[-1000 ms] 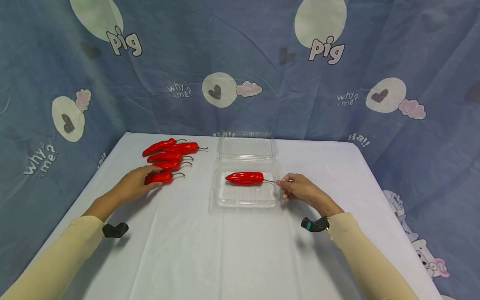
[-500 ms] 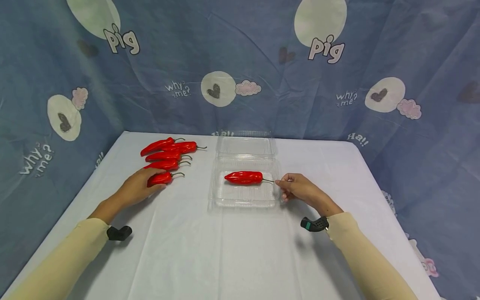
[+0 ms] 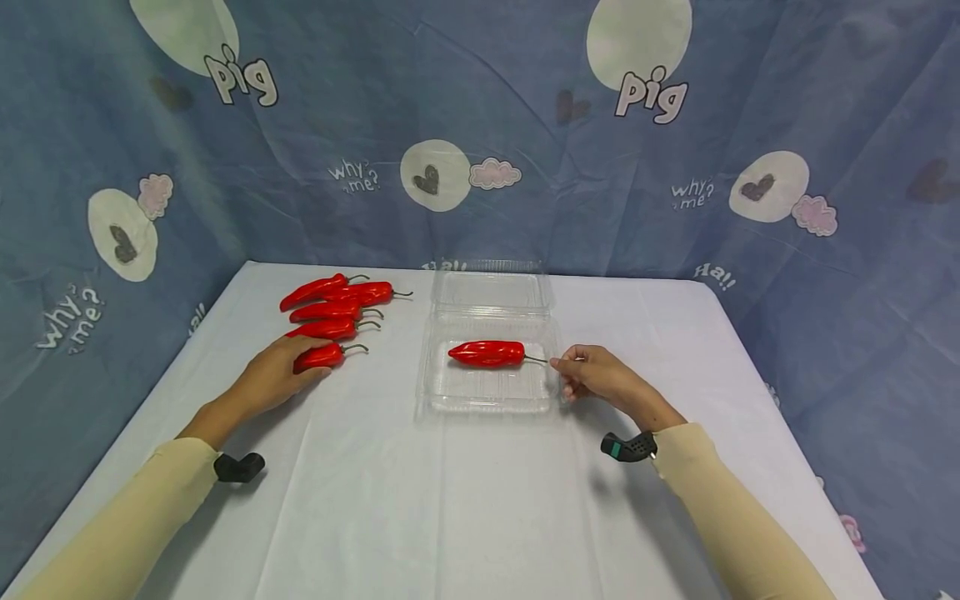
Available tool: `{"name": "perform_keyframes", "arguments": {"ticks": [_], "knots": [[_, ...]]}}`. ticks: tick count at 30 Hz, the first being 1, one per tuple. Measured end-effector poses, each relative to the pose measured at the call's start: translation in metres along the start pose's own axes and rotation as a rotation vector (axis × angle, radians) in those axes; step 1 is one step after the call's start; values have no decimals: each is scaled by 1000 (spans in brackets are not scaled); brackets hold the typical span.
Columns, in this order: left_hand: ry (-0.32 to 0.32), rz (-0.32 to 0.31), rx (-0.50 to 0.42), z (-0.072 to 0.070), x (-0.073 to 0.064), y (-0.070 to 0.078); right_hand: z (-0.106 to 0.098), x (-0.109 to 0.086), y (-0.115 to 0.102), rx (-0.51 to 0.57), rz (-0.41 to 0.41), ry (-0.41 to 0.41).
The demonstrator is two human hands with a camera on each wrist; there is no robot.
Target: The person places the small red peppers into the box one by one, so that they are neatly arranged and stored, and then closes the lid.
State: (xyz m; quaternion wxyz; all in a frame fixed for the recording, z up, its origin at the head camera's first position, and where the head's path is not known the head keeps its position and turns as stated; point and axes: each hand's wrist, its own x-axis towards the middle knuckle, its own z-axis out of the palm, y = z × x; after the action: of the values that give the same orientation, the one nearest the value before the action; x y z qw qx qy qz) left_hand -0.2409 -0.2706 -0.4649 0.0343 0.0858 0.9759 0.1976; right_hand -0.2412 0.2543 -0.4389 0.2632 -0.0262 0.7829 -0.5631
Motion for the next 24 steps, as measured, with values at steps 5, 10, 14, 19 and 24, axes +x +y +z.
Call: {"name": "perform_keyframes", "arguments": {"ticks": [5, 10, 14, 19, 24], "knots": [[-2, -11, -4, 0, 0, 1, 1, -1, -1, -3, 4, 5], [1, -14, -8, 0, -1, 0, 1, -1, -1, -10, 3, 5], [9, -7, -8, -1, -2, 0, 0, 0, 0, -11, -1, 3], [21, 11, -21, -2, -3, 2, 0, 1, -1, -14, 6, 7], [24, 51, -41, -3, -4, 6, 0, 0, -1, -16, 9, 10]]}}
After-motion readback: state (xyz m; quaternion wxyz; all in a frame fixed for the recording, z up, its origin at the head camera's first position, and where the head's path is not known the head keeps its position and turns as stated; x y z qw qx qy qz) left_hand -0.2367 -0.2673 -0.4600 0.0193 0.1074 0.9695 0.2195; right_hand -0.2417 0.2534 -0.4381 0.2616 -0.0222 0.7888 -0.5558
